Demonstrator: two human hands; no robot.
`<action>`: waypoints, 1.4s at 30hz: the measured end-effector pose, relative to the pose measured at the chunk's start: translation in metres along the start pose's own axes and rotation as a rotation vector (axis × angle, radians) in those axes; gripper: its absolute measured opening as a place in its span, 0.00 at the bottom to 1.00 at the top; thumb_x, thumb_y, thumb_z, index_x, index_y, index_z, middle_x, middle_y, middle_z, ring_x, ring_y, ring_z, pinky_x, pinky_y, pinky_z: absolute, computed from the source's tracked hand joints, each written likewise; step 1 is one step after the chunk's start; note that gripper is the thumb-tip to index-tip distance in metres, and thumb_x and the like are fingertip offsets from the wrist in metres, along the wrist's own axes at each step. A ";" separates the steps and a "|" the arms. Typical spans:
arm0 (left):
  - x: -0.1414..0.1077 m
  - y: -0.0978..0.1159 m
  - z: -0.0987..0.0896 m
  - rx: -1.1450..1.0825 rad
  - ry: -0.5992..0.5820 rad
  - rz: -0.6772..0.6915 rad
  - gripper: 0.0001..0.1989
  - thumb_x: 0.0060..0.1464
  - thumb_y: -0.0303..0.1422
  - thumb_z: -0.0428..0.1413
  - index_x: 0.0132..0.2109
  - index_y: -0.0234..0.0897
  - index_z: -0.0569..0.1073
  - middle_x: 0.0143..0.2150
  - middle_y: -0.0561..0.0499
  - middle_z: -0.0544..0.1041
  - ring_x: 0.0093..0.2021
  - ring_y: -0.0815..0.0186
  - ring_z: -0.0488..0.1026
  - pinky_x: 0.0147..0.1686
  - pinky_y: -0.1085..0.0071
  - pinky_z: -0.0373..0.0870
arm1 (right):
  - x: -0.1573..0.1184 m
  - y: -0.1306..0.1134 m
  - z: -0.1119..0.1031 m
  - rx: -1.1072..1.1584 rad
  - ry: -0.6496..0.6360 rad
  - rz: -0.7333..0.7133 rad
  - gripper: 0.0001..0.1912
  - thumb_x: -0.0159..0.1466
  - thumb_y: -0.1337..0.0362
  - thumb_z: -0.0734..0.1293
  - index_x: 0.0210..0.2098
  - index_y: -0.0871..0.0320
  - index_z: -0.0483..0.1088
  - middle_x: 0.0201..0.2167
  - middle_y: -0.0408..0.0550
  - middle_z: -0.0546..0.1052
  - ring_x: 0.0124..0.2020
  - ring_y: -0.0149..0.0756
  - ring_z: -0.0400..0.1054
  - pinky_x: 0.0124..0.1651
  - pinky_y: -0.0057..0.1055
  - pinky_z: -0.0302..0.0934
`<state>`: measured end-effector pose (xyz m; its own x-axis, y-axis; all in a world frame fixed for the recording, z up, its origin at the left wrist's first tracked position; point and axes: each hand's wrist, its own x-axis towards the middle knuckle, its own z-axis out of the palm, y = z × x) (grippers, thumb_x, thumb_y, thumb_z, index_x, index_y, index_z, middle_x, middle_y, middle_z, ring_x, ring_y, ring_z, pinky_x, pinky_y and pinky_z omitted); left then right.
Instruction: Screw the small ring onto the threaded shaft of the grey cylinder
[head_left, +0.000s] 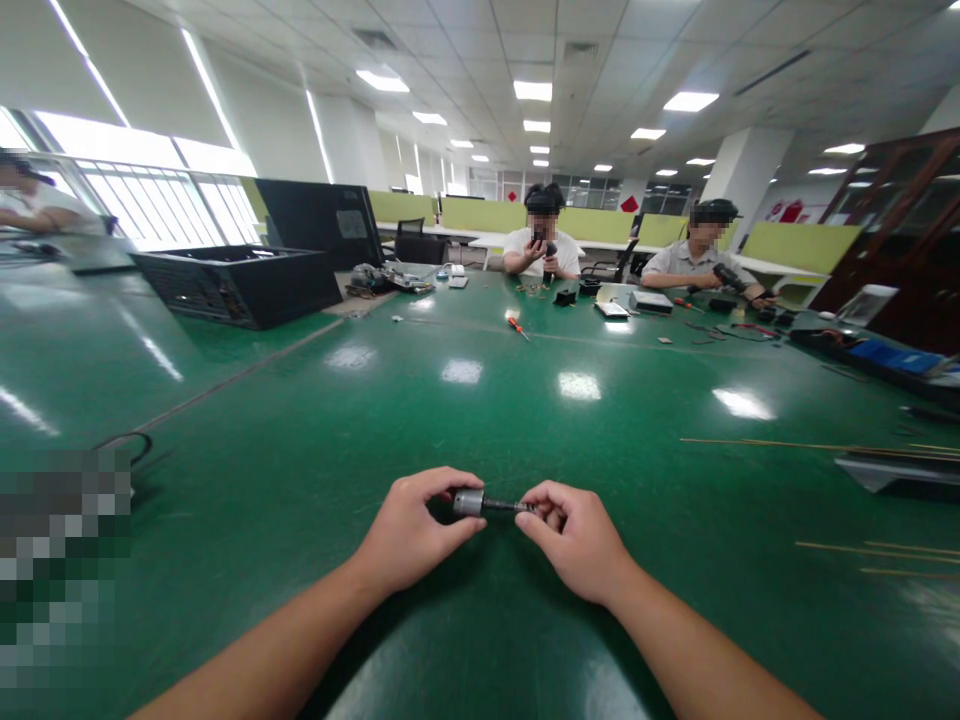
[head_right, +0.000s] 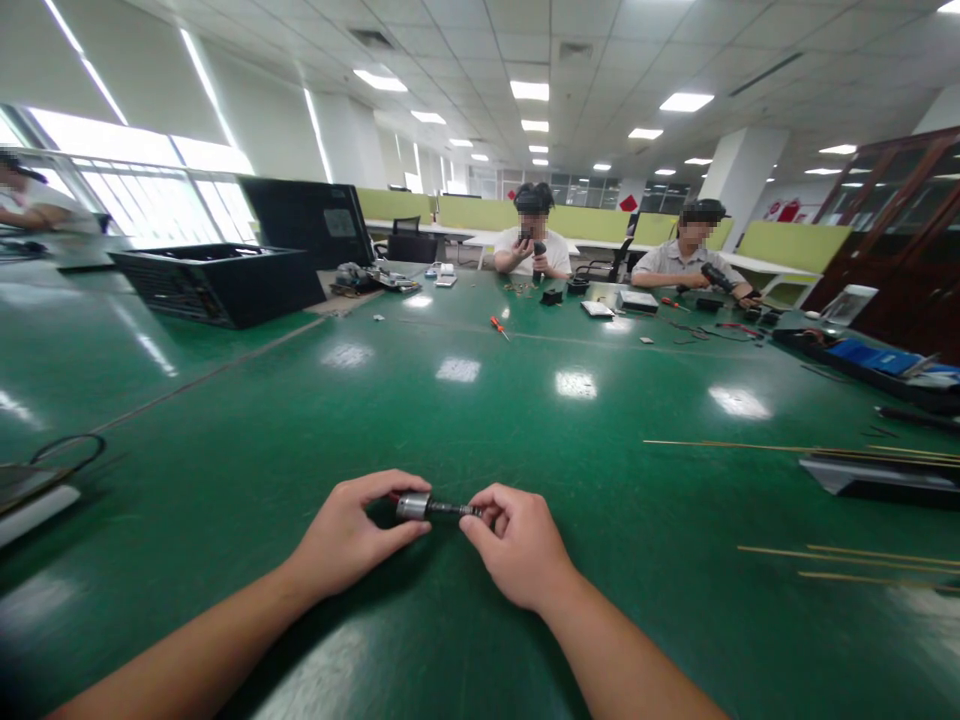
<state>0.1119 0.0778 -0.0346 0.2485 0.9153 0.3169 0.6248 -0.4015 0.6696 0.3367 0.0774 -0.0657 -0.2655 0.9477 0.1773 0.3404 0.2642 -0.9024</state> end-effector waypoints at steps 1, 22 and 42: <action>0.000 0.000 0.000 0.000 0.000 -0.001 0.13 0.45 0.30 0.65 0.42 0.43 0.79 0.38 0.55 0.81 0.40 0.64 0.76 0.42 0.69 0.69 | 0.000 0.000 0.000 0.002 -0.001 0.001 0.07 0.60 0.63 0.68 0.36 0.59 0.76 0.22 0.40 0.69 0.21 0.27 0.58 0.25 0.25 0.53; 0.002 -0.001 -0.003 0.023 0.024 -0.026 0.14 0.46 0.33 0.64 0.43 0.41 0.79 0.40 0.51 0.82 0.41 0.60 0.77 0.44 0.66 0.71 | 0.001 -0.003 -0.002 0.020 0.021 0.012 0.07 0.61 0.62 0.68 0.34 0.59 0.76 0.21 0.40 0.69 0.21 0.28 0.60 0.25 0.25 0.54; 0.016 -0.013 -0.008 -0.703 0.267 -0.440 0.25 0.46 0.38 0.67 0.50 0.35 0.74 0.47 0.45 0.79 0.44 0.64 0.77 0.46 0.70 0.74 | 0.017 0.007 -0.009 0.885 0.267 0.236 0.29 0.59 0.39 0.65 0.19 0.56 0.57 0.12 0.39 0.61 0.14 0.26 0.52 0.17 0.26 0.41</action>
<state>0.1017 0.0975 -0.0333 -0.1447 0.9893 0.0202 -0.0002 -0.0205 0.9998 0.3428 0.0971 -0.0659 -0.0256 0.9977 -0.0623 -0.4765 -0.0670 -0.8766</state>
